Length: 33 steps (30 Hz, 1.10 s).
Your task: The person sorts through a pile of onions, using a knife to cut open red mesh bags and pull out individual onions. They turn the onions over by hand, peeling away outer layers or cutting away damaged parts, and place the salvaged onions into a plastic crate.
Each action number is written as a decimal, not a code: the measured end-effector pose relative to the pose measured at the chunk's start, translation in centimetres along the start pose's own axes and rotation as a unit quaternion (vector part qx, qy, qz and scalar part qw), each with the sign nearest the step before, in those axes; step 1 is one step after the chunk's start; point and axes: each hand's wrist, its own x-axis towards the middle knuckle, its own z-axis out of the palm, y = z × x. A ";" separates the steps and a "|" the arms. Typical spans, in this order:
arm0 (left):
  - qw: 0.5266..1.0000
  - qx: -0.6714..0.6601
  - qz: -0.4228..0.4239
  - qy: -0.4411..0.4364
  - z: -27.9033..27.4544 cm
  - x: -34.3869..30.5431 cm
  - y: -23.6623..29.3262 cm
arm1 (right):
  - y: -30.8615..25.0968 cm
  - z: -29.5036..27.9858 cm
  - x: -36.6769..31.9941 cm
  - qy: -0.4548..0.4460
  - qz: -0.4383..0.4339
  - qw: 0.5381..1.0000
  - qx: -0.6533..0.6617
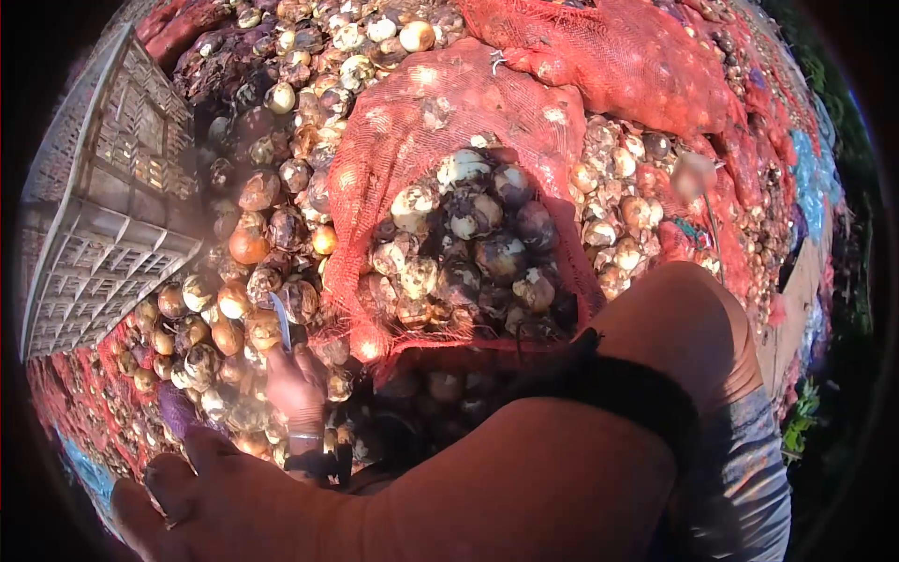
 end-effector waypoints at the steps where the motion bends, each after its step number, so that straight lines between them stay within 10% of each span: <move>1: 1.000 0.010 0.026 -0.005 0.1 0.3 -0.7 | 0.0 0.4 -0.3 0.002 0.008 1.000 0.011; 6: 0.999 0.027 0.000 -0.030 -0.3 -0.1 0.5 | 0.4 -2.0 -1.9 0.007 0.049 0.999 0.013; 9: 0.943 0.243 -0.127 -0.190 -0.9 0.9 2.6 | 3.0 -6.6 -7.9 0.010 0.255 0.966 -0.040; 10: 0.999 0.017 0.009 -0.028 0.3 -0.9 -1.0 | 4.2 -7.6 -11.4 -0.039 0.358 0.931 -0.063; 12: 0.999 0.022 0.030 -0.016 0.4 -0.8 -1.0 | 4.8 -7.4 -19.0 -0.219 0.436 0.862 -0.140; 13: 0.999 0.022 0.027 -0.015 0.4 -0.6 -0.8 | 4.9 -6.5 -23.4 -0.274 0.350 0.876 -0.186; 24: 0.998 0.059 0.004 -0.025 -0.1 -0.7 0.6 | 0.2 -3.8 -27.5 -0.201 0.503 0.814 -0.209; 26: 0.999 0.052 0.006 -0.015 -0.2 -0.9 0.8 | 1.4 -1.9 -26.4 -0.352 0.459 0.767 -0.278; 28: 0.998 0.051 0.000 -0.024 0.0 -0.9 0.5 | 2.0 -1.2 -27.0 -0.323 0.435 0.788 -0.292; 30: 0.997 0.074 -0.001 -0.011 0.1 -0.9 0.4 | 2.9 -3.3 -25.9 -0.211 0.617 0.745 -0.139; 31: 0.997 0.074 0.011 -0.012 0.3 -0.9 0.1 | 3.6 -5.3 -26.5 -0.033 0.654 0.755 -0.008; 32: 0.997 0.073 0.022 -0.012 0.3 -0.9 -0.2 | 4.7 -6.1 -26.0 0.217 0.685 0.676 0.163; 33: 0.997 0.064 0.018 -0.027 -0.1 -0.9 0.1 | 5.8 -8.9 -23.7 0.281 0.745 0.567 0.213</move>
